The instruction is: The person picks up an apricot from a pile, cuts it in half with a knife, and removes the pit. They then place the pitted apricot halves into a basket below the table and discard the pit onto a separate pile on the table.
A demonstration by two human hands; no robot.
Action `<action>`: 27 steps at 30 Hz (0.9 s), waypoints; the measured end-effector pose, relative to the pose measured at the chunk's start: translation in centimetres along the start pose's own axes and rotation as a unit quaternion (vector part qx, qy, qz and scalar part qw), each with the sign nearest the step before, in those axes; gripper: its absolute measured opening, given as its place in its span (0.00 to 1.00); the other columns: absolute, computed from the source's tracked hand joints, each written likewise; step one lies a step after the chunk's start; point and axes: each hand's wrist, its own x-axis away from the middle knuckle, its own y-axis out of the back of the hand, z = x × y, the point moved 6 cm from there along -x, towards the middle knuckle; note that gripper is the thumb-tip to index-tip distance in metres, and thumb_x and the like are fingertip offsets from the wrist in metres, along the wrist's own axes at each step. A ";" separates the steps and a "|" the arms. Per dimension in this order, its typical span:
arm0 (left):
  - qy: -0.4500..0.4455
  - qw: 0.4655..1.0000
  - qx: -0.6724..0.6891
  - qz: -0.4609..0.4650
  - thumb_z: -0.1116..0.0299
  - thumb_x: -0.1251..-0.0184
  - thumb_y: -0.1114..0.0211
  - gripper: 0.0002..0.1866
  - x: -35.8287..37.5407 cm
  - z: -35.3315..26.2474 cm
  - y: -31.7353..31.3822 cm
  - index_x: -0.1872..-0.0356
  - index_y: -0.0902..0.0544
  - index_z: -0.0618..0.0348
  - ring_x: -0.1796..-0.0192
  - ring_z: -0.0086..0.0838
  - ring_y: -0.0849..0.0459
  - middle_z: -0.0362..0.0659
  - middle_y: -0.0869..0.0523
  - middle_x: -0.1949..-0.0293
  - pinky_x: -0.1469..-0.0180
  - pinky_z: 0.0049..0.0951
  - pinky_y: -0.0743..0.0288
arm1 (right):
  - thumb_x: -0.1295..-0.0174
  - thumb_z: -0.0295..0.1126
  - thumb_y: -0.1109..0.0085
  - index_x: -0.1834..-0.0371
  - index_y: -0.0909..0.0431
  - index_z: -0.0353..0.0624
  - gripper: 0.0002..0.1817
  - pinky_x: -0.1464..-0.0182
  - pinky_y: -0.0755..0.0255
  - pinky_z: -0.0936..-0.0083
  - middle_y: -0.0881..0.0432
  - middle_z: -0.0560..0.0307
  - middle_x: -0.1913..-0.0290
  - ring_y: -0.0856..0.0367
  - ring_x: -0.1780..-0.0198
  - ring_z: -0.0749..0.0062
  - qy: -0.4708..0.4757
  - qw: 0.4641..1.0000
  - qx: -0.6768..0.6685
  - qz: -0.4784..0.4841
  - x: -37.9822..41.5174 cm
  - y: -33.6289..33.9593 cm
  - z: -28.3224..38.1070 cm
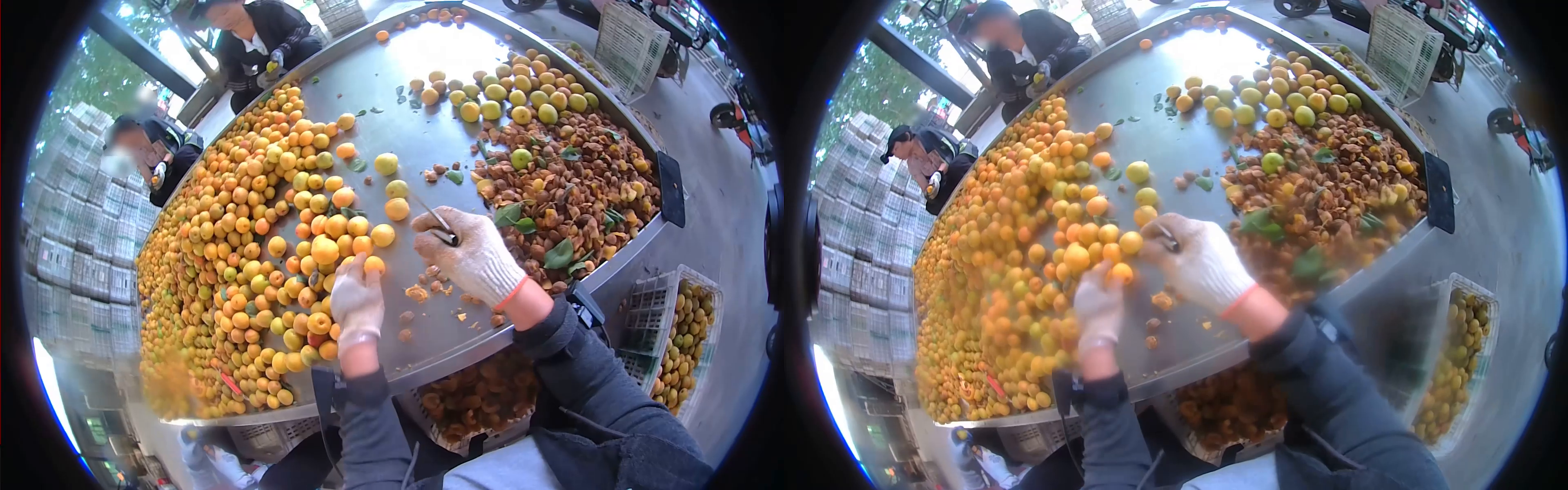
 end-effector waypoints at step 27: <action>0.091 0.543 0.834 0.037 0.74 0.36 0.33 0.24 7.6 0.7 2.2 0.40 0.26 0.63 0.49 0.36 0.17 0.47 0.18 0.48 0.41 0.34 0.23 | 0.46 0.28 0.42 0.59 0.16 0.44 0.11 0.59 0.22 0.66 0.14 0.48 0.66 0.15 0.63 0.55 0.093 0.954 0.204 0.200 4.8 -8.9 -1.6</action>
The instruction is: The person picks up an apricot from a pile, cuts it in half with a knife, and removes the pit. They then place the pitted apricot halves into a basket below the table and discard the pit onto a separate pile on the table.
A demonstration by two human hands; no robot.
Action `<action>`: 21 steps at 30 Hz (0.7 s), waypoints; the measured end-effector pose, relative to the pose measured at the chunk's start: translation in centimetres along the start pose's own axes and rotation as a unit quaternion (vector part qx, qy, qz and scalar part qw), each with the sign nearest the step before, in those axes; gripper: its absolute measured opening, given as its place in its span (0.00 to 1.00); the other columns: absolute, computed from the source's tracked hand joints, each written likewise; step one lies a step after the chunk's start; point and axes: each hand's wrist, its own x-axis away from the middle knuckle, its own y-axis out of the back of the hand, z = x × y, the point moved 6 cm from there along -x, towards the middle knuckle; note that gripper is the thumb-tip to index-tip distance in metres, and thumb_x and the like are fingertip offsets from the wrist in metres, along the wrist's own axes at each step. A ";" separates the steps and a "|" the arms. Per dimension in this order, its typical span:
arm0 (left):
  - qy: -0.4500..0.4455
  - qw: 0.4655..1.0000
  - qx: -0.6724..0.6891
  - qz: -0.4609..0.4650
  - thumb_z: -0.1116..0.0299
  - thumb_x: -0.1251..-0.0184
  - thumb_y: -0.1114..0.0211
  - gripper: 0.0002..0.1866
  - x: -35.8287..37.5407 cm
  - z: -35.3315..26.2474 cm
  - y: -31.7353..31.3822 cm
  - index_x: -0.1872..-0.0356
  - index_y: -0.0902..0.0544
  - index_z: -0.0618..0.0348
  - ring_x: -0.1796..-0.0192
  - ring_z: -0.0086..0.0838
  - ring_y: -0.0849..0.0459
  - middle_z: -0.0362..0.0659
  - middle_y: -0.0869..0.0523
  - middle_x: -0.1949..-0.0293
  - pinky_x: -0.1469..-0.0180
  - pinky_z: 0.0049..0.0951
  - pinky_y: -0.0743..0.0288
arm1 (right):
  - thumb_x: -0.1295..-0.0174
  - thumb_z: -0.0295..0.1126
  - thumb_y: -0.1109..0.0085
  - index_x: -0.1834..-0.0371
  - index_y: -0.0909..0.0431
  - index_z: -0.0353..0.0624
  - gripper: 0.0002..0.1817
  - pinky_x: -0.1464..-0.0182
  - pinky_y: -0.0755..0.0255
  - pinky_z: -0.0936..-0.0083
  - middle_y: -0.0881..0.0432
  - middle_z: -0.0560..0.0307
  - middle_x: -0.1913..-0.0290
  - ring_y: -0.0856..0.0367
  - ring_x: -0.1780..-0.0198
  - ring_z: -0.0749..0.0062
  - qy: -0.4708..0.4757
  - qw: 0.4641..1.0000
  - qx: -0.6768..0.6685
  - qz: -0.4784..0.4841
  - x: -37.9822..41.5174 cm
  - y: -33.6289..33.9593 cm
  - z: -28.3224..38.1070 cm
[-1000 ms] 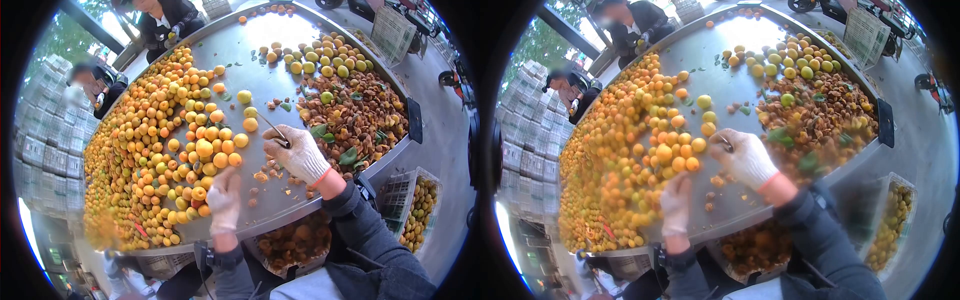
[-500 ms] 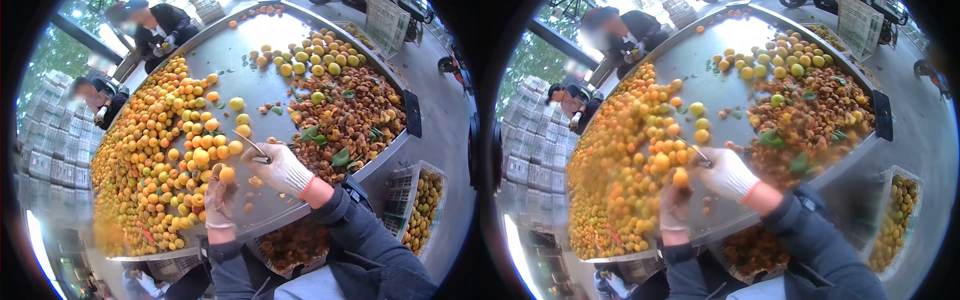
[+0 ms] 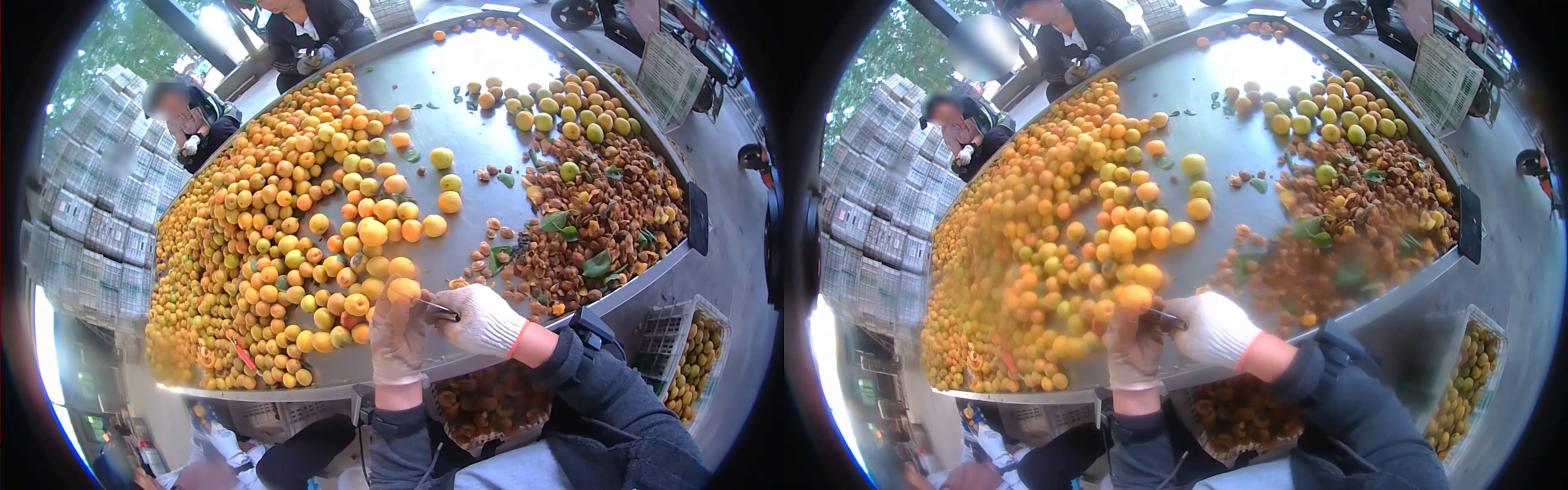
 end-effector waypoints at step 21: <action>-0.112 0.920 -0.349 -0.138 0.84 0.47 0.27 0.28 1.7 -0.9 -2.2 0.42 0.24 0.69 0.54 0.25 0.18 0.40 0.19 0.55 0.50 0.23 0.21 | 0.45 0.29 0.41 0.63 0.15 0.41 0.09 0.59 0.25 0.68 0.15 0.45 0.70 0.16 0.65 0.61 -0.023 0.975 -0.123 0.186 -1.1 -2.1 -1.0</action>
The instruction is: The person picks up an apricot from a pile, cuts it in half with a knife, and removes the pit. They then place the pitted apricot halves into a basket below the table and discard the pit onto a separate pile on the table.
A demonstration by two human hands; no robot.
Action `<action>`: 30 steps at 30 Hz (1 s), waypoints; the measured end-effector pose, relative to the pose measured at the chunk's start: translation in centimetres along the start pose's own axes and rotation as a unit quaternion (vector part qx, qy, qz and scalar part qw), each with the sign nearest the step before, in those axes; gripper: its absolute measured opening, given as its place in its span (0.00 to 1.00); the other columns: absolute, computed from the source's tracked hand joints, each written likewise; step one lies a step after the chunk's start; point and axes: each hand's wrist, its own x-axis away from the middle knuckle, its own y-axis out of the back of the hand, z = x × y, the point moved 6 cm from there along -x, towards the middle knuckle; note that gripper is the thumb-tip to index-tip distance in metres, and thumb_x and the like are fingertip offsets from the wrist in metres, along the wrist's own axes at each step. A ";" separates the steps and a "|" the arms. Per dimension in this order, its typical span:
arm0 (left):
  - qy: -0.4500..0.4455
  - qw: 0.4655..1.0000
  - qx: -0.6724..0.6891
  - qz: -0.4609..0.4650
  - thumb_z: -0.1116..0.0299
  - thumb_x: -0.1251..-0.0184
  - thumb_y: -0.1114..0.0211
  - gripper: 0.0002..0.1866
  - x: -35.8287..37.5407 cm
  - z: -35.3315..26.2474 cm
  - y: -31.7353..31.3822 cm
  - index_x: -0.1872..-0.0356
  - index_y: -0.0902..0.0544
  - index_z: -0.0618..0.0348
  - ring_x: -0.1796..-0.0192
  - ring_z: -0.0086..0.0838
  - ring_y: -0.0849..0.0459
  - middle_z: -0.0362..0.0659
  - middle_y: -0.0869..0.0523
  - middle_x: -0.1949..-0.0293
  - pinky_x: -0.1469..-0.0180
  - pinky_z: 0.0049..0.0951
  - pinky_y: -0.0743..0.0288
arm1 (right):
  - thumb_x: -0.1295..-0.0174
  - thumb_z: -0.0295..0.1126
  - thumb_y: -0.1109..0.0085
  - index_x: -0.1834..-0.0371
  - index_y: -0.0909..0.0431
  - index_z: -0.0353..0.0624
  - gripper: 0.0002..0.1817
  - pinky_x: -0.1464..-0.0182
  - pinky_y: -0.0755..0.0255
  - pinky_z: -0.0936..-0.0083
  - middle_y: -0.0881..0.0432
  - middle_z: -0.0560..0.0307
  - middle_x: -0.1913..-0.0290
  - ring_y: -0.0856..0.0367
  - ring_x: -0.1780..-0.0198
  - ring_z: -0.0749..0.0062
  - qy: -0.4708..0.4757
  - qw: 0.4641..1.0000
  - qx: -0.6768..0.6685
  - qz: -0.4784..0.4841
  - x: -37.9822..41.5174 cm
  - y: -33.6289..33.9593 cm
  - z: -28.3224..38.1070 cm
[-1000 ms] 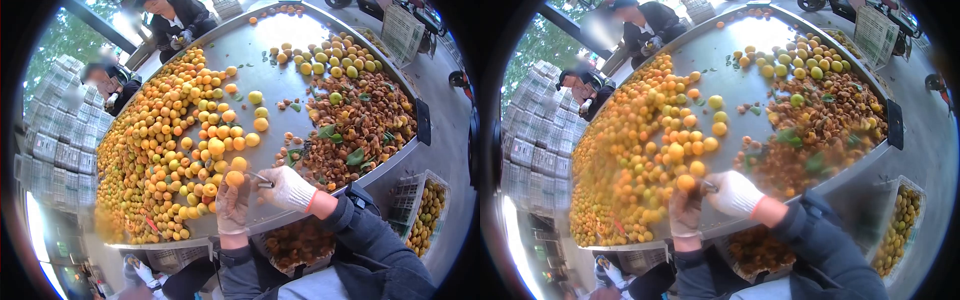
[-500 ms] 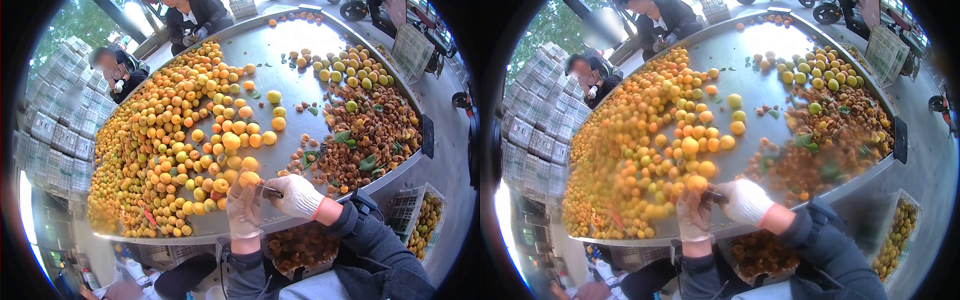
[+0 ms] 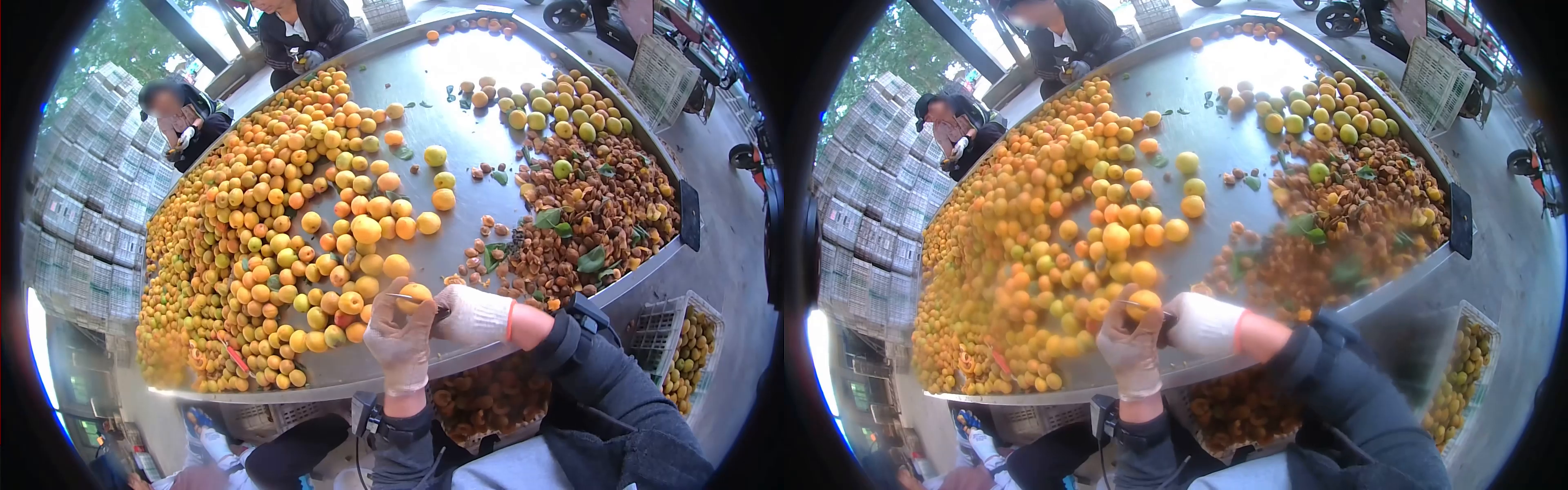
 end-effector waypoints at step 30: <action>0.126 0.910 0.370 0.136 0.68 0.34 0.35 0.28 -0.9 0.8 0.8 0.35 0.31 0.65 0.49 0.36 0.17 0.52 0.23 0.42 0.46 0.35 0.19 | 0.38 0.33 0.43 0.56 0.19 0.43 0.11 0.81 0.37 0.86 0.18 0.60 0.71 0.30 0.83 0.85 -0.090 0.946 -0.273 -0.147 2.7 4.9 -0.2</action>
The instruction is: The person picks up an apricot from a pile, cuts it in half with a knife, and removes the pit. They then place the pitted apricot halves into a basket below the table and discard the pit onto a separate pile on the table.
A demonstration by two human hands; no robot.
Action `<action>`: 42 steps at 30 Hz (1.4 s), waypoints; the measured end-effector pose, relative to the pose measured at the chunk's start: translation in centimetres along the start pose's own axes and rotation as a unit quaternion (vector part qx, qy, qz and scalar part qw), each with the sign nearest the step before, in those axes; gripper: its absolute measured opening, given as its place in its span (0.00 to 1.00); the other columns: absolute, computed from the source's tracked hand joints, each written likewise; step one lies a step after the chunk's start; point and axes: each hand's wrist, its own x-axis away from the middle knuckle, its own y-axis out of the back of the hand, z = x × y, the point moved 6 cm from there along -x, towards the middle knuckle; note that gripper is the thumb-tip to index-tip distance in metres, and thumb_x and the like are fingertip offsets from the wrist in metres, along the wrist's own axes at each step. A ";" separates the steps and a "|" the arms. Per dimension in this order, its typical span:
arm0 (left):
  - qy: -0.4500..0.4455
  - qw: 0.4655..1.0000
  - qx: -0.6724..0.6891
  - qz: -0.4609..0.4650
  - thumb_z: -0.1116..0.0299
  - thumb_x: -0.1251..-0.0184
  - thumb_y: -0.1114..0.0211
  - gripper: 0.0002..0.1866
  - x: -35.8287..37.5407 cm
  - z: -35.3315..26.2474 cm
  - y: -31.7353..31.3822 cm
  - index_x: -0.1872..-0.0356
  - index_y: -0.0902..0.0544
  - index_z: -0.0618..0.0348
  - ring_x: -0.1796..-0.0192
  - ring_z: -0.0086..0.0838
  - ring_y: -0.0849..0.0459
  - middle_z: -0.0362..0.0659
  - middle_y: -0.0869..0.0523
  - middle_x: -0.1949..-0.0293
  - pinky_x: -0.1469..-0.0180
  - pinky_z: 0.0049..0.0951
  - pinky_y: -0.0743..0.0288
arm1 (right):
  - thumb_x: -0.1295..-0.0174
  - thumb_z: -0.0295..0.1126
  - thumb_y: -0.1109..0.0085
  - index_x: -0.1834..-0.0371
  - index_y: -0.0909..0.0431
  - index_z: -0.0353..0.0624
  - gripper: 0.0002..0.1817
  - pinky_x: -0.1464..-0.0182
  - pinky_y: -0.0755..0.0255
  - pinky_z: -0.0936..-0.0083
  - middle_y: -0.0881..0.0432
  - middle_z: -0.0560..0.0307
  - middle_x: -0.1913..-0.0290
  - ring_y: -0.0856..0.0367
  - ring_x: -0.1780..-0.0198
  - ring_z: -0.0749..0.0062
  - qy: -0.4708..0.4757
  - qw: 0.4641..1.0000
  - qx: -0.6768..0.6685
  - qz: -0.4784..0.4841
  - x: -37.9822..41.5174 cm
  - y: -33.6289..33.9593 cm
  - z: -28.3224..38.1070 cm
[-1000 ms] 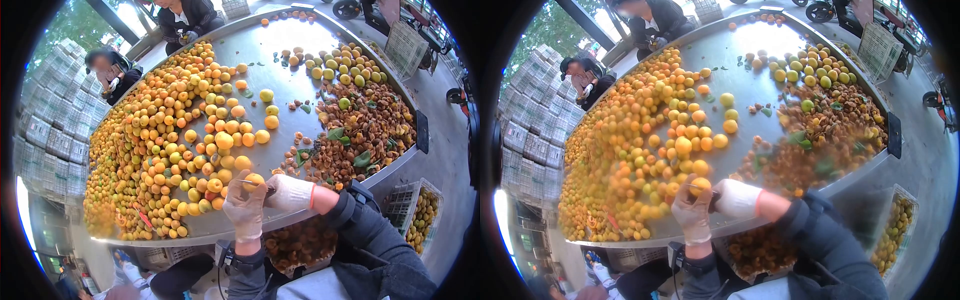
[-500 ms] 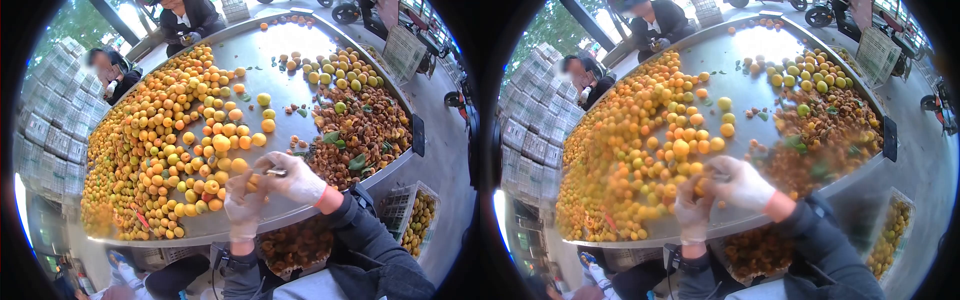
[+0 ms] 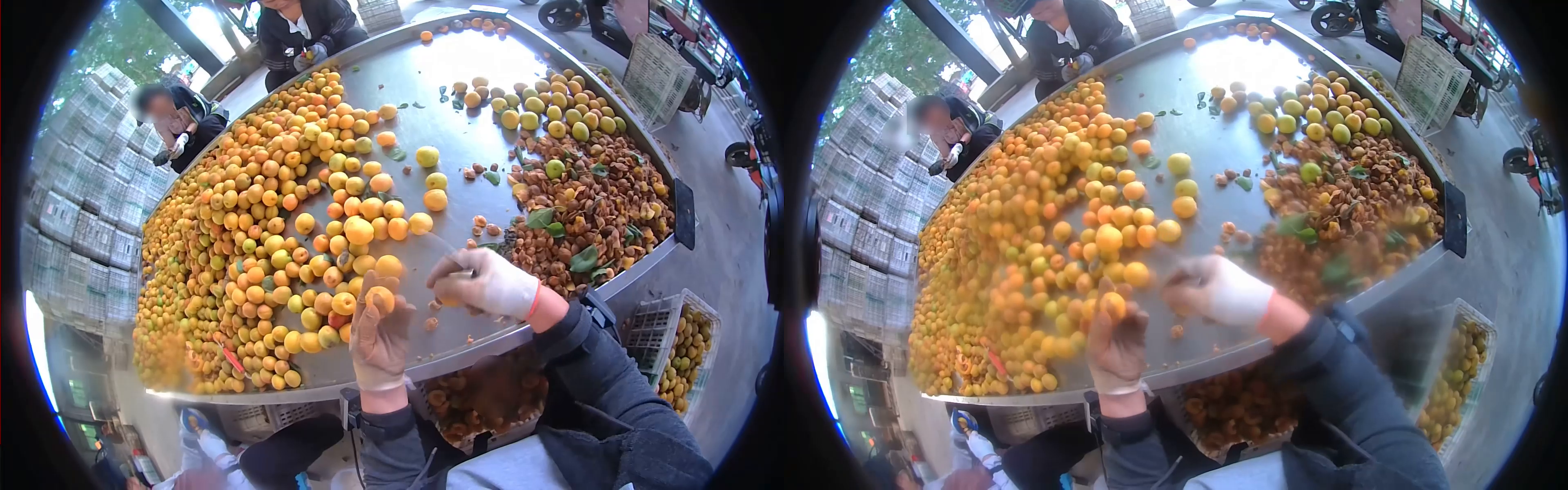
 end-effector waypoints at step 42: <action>-0.013 0.980 -0.165 -0.108 0.73 0.31 0.39 0.20 -0.4 2.3 2.0 0.40 0.27 0.66 0.50 0.34 0.19 0.47 0.20 0.49 0.48 0.33 0.18 | 0.45 0.28 0.34 0.52 0.18 0.47 0.16 0.58 0.22 0.71 0.15 0.53 0.61 0.14 0.62 0.61 0.285 0.848 0.446 0.014 -0.3 -3.5 1.0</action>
